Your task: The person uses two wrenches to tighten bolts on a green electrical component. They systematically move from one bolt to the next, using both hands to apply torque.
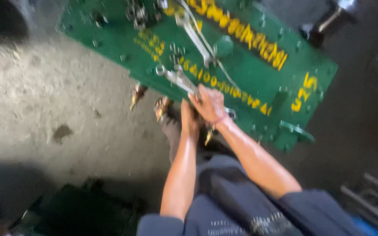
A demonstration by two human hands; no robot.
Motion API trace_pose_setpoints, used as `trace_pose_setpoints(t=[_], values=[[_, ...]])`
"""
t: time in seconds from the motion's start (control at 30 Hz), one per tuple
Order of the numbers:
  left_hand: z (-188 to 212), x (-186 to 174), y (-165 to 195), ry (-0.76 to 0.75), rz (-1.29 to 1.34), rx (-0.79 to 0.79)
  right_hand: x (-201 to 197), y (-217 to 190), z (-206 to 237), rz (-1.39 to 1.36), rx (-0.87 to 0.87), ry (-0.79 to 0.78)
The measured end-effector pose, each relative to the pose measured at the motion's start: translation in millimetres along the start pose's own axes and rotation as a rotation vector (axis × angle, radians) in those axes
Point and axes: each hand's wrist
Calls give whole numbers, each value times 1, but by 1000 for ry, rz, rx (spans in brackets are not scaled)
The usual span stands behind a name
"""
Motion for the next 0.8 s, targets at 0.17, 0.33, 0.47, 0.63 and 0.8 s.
trace_pose_setpoints(t=[0.17, 0.33, 0.47, 0.63, 0.8], values=[[2, 4, 2, -23, 85, 75, 0, -3, -2, 11, 43, -44], [7, -6, -2, 47, 128, -53, -2, -14, -7, 26, -39, -13], [6, -4, 3, -17, 168, -30, -1, -17, -4, 5, -5, -39], [18, -2, 4, 7, 140, -147, 6, -4, 4, 117, 4, -74], [3, -15, 12, -66, -17, -56, 21, 17, 5, 299, -72, -128]])
Point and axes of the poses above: each hand's wrist, its own z-axis away from the middle knuckle, its own x-axis out of the palm, y = z × x, and after that the axes turned 15 degrees about -z, right-handed
